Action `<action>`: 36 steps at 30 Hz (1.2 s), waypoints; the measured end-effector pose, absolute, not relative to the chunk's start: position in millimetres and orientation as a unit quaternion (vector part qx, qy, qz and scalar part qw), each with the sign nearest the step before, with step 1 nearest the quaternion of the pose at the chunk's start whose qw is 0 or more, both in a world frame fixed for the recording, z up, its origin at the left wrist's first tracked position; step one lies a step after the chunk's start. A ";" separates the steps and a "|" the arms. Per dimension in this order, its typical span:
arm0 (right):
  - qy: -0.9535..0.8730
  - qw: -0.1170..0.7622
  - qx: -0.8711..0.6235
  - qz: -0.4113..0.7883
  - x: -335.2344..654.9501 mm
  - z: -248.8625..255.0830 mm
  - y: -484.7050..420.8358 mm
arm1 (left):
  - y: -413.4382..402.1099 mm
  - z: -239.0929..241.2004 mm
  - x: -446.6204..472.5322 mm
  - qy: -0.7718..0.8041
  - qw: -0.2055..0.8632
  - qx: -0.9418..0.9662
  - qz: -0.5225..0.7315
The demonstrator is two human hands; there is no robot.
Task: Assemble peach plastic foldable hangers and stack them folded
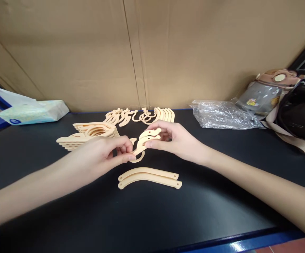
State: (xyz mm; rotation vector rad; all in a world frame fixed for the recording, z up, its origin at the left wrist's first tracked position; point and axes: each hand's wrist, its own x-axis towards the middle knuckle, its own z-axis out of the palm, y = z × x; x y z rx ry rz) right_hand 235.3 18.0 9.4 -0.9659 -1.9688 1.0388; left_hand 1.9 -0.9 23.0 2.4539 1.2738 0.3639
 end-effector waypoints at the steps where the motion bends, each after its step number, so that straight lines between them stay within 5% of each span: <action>1: -0.771 0.350 -0.375 0.377 234.1 8.3 16.2 | -1.4 19.3 1.8 0.451 0.185 0.863 0.136; 14: -0.808 0.316 -0.380 0.320 237.1 -10.5 24.2 | -3.9 -8.9 4.5 0.433 0.170 0.849 0.251; 21: -0.819 0.399 -0.355 0.209 235.1 -13.0 23.7 | -1.9 -11.9 4.3 0.448 0.173 0.842 0.246; 28: -0.876 0.342 -0.330 0.083 241.3 -8.5 29.0 | -0.1 -15.0 4.3 0.446 0.160 0.841 0.261; 36: -0.854 0.229 -0.367 0.290 259.4 13.2 42.3 | -1.2 -15.5 2.3 0.405 0.100 0.871 0.260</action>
